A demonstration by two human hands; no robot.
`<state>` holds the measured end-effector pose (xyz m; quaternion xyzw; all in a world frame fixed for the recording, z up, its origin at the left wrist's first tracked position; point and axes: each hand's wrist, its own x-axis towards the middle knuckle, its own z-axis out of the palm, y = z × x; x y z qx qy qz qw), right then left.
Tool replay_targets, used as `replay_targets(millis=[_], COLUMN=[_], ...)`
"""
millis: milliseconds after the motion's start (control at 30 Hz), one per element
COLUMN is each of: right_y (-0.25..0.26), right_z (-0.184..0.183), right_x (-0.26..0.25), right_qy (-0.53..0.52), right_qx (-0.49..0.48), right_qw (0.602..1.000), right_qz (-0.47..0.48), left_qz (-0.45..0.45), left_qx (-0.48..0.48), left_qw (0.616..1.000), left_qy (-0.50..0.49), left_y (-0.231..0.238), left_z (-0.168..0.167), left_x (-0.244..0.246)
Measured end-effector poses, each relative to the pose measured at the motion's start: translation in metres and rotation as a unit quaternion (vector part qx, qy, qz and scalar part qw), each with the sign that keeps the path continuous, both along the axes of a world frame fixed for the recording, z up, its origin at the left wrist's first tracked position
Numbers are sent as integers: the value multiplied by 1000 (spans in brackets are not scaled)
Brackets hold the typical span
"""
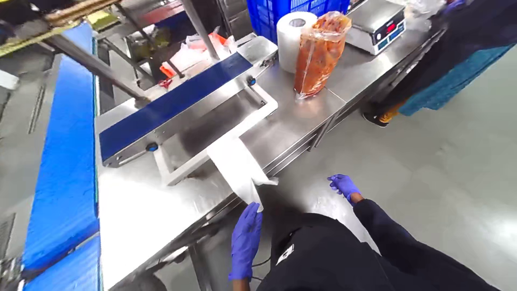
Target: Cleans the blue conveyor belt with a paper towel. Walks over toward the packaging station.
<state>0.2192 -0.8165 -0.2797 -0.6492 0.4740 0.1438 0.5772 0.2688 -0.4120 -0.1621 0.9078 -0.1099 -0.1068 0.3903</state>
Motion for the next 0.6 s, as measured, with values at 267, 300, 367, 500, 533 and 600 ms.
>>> replay_targets(millis=[267,300,367,500,533,600], right_y=[-32,-44,-75,-158,-182,-235], right_z=[4,13,34,68,77,93], right_x=[54,65,87,132,150,192], right_qy=[-31,-37,-53,-90,-102,-134], right_qx=[-89,-115,-165,-223,-230,-241], right_qw=[987,982,967,950,948,946], right_qz=[-128,-146,-185,-198,-194,-171], left_qz=[-78,-84,-108,-165,-172,-183], left_qx=[-56,-69,-70,-35,-32,-31], left_qw=[993,991,987,977,975,971], left_qy=[-69,-75,-97,-134,-140,-150], left_y=[-57,-65,-85,-143,-161,-203], left_z=[25,30,39,57,60,64], left_x=[132,148,185,248,262,281])
